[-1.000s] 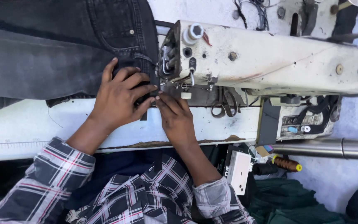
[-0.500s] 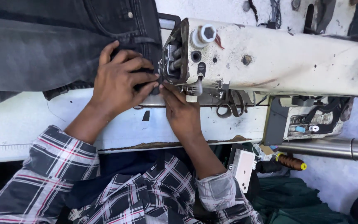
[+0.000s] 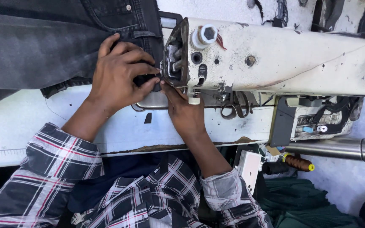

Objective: Stitching a belt loop onto denim jeans using an industrial sewing machine.

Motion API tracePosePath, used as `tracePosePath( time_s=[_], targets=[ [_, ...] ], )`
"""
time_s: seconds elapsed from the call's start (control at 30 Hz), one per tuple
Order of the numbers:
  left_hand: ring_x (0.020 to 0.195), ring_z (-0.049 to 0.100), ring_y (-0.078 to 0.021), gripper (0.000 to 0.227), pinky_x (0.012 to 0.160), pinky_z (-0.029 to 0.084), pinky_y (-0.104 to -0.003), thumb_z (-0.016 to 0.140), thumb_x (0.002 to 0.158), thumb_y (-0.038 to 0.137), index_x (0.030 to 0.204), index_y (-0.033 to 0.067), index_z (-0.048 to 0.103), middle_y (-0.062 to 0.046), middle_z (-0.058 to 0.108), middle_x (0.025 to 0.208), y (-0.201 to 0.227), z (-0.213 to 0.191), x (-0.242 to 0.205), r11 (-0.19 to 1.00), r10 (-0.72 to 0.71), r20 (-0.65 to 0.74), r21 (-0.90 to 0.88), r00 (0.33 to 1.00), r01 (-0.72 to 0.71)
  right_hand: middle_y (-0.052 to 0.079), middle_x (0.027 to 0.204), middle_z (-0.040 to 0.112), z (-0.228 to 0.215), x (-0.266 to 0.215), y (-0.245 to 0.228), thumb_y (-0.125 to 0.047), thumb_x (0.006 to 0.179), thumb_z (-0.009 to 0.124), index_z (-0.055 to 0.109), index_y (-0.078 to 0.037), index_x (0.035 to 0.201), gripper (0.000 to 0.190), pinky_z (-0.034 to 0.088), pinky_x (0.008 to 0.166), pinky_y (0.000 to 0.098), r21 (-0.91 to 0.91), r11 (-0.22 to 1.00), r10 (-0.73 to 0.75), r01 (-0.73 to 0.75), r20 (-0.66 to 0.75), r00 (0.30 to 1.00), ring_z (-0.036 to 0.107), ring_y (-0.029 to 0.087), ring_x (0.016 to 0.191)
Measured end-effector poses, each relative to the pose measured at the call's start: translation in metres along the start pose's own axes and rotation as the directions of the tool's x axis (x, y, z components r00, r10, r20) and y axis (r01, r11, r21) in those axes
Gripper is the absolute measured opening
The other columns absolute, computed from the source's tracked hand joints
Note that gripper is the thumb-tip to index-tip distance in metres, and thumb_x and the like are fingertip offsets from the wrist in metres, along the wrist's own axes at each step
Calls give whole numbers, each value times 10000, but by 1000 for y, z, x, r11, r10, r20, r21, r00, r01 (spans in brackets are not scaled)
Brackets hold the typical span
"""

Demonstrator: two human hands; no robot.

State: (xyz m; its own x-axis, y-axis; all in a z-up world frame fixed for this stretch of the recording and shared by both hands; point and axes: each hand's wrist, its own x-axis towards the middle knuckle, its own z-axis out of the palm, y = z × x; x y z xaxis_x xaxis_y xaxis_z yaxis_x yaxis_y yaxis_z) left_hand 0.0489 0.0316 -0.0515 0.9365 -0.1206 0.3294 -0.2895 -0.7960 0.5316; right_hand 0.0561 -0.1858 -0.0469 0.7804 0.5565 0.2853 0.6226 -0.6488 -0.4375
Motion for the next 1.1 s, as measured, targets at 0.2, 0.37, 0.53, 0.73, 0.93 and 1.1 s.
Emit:
tracePosePath(
  time_s=[0.2,0.37,0.53,0.73,0.93,1.1],
  targets=[
    [1228,607,-207,170,1265,263,-547,802,837,303,958,184,816,25,728,1147,2,-3,3,1000,-10,18,-26,1000,11,60,1132,749,0,2,1,-9,897,734,751,-138,1220,349,575,902,431,-17,1000,-5,5,-25,1000,719,264,1024],
    [1252,596,-219,188,1271,256,-555,813,864,312,1000,183,817,16,719,1163,0,0,3,999,-8,10,-31,1000,8,58,1105,757,7,-2,7,-32,904,754,761,-178,1208,337,575,874,439,-13,999,41,-41,-10,999,727,257,1001],
    [1250,582,-252,268,1260,237,-572,847,827,361,1003,162,809,-15,702,1160,3,-6,9,998,-14,21,-63,1000,16,66,1069,759,10,1,12,-60,887,778,785,-214,1173,325,571,841,461,-58,998,22,-25,-53,998,731,275,973],
    [1274,574,-265,287,1280,235,-566,882,821,339,1030,158,805,-15,699,1187,-5,-4,8,998,-6,32,-61,999,8,81,1009,767,11,11,10,-169,916,852,760,-142,1057,170,559,804,458,-4,998,62,-63,-150,987,718,312,899],
    [1297,570,-267,252,1296,241,-562,894,854,331,999,152,791,-6,699,1220,-17,-1,9,998,44,23,-50,999,-42,101,1036,774,13,9,20,-291,850,904,711,-34,1137,431,592,848,407,229,926,327,-299,-92,941,759,260,932],
    [1267,581,-260,245,1291,284,-567,903,818,285,983,143,790,9,707,1163,-25,-5,20,994,100,-31,-36,995,-101,145,1197,703,-3,-40,61,-85,915,815,711,-25,1156,269,540,993,411,101,971,237,-215,-319,918,687,300,1129]
  ],
)
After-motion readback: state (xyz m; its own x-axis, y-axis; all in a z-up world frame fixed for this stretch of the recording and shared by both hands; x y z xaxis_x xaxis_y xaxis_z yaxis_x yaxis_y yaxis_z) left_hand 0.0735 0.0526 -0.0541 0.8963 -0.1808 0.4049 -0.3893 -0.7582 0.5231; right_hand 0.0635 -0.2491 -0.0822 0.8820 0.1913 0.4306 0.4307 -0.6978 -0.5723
